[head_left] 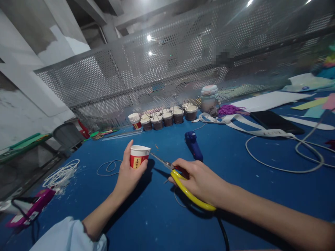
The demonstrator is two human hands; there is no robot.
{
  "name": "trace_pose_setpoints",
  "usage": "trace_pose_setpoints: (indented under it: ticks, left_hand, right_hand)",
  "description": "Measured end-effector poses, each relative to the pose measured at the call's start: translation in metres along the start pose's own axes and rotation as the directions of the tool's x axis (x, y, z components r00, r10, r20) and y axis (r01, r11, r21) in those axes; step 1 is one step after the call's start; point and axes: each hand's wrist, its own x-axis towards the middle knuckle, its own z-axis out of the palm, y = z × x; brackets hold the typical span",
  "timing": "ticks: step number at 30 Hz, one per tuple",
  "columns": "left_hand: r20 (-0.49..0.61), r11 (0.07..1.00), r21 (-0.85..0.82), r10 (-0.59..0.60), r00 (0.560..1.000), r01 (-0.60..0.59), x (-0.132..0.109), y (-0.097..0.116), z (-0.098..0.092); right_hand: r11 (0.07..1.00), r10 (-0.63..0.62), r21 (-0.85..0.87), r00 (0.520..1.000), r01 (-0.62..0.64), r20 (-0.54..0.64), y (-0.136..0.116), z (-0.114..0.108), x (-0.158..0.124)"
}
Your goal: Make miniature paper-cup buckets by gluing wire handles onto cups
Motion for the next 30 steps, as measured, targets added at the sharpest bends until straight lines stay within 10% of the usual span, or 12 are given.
trace_pose_setpoints:
  ticks: [13,30]
  left_hand:
    - [0.188,0.841,-0.421,-0.285,0.940,0.339,0.012,-0.004,-0.003]
    - [0.147,0.987,-0.092,-0.118,0.982,0.133,0.009,-0.001,-0.008]
  right_hand:
    - [0.978,0.088,0.176,0.987,-0.111,0.134,-0.005,-0.014,0.007]
    - [0.996,0.090,0.011,0.995,-0.091,0.049,-0.004,-0.008,0.003]
